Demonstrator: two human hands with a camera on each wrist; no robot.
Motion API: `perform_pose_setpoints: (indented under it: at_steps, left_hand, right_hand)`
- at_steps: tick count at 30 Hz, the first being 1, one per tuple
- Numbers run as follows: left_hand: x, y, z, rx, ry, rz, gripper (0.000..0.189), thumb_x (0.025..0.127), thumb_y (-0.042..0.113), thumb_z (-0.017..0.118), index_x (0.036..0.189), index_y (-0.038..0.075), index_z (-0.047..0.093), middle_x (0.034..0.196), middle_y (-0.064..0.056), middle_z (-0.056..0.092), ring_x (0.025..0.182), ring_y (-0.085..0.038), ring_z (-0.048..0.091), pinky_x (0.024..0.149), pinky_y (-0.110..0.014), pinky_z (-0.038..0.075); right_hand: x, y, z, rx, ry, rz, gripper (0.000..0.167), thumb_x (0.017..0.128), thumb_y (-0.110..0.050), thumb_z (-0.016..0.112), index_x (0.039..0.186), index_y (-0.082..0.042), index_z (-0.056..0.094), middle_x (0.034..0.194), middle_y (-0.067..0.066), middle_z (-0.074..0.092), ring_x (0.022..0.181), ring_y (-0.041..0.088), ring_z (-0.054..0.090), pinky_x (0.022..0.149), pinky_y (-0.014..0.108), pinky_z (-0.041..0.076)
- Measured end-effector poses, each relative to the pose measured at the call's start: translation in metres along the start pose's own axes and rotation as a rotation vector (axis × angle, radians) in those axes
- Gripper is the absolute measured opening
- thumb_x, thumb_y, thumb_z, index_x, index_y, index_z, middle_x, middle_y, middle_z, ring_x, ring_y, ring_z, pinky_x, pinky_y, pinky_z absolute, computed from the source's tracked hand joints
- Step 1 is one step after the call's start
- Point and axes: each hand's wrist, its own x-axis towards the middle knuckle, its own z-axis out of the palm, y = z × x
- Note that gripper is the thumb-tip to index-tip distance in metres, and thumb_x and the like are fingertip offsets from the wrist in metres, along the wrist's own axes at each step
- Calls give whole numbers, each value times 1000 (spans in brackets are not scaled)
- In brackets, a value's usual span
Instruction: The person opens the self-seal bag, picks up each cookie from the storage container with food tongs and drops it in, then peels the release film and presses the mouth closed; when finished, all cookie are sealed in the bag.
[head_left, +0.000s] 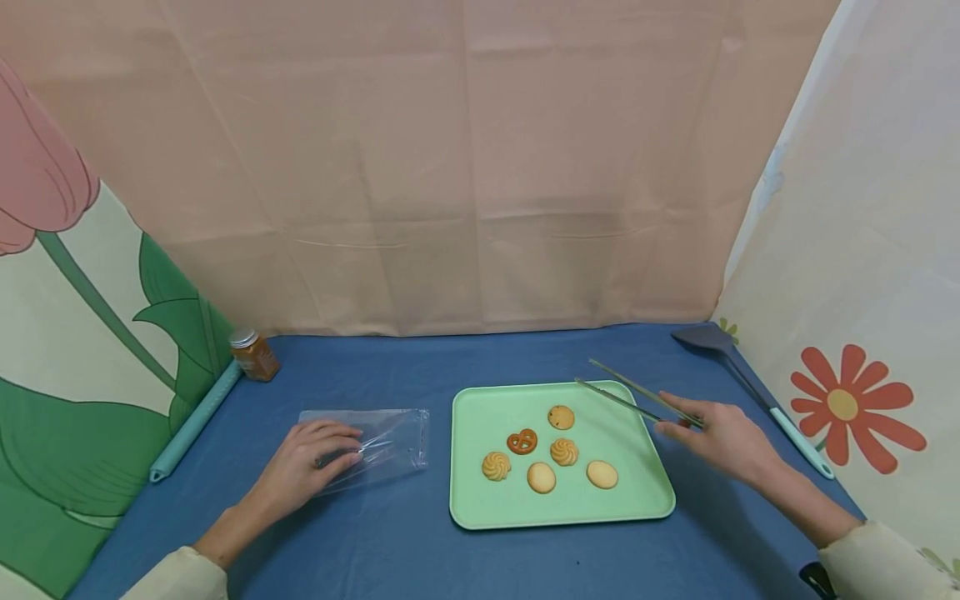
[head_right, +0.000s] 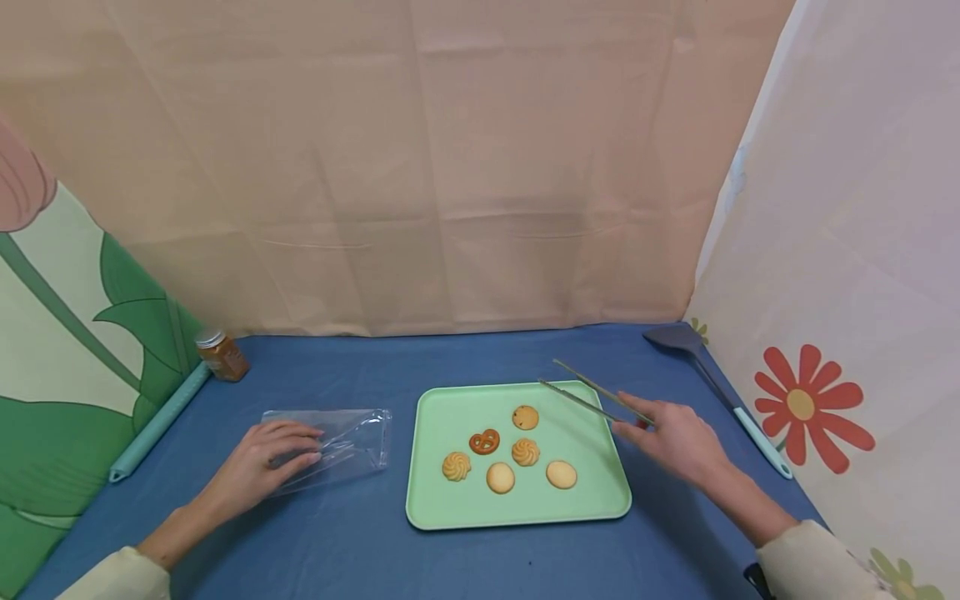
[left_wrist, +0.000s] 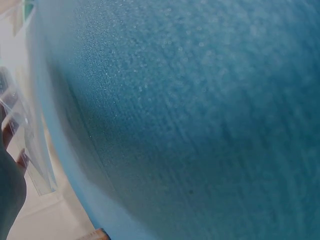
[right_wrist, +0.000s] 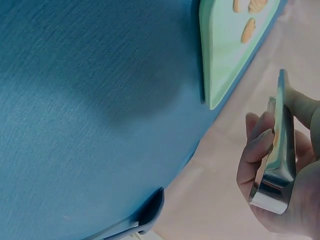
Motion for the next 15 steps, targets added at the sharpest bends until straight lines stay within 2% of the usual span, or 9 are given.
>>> perform_pose_setpoints:
  at_steps: [6, 12, 15]
  left_hand:
    - [0, 0, 0, 2, -18, -14, 23, 82, 23, 83, 104, 20, 79, 112, 8, 74, 111, -20, 61, 95, -55, 42]
    - [1, 1, -1, -9, -10, -15, 24, 81, 22, 83, 104, 19, 79, 111, 6, 74, 111, -22, 62, 95, -56, 41]
    - [1, 1, -1, -9, -7, -12, 23, 81, 21, 84, 104, 19, 79, 112, 6, 74, 111, -22, 62, 94, -56, 41]
  right_hand:
    - [0, -3, 1, 17, -17, -32, 62, 93, -50, 68, 144, -18, 57, 78, -1, 67, 46, 7, 36, 42, 26, 29]
    - [1, -6, 2, -34, -16, -72, 59, 93, -52, 66, 145, -23, 57, 97, -2, 72, 60, 2, 49, 45, 28, 34]
    - [2, -7, 3, -44, -15, -74, 59, 92, -53, 67, 143, -25, 58, 89, -4, 69, 55, 4, 46, 44, 27, 32]
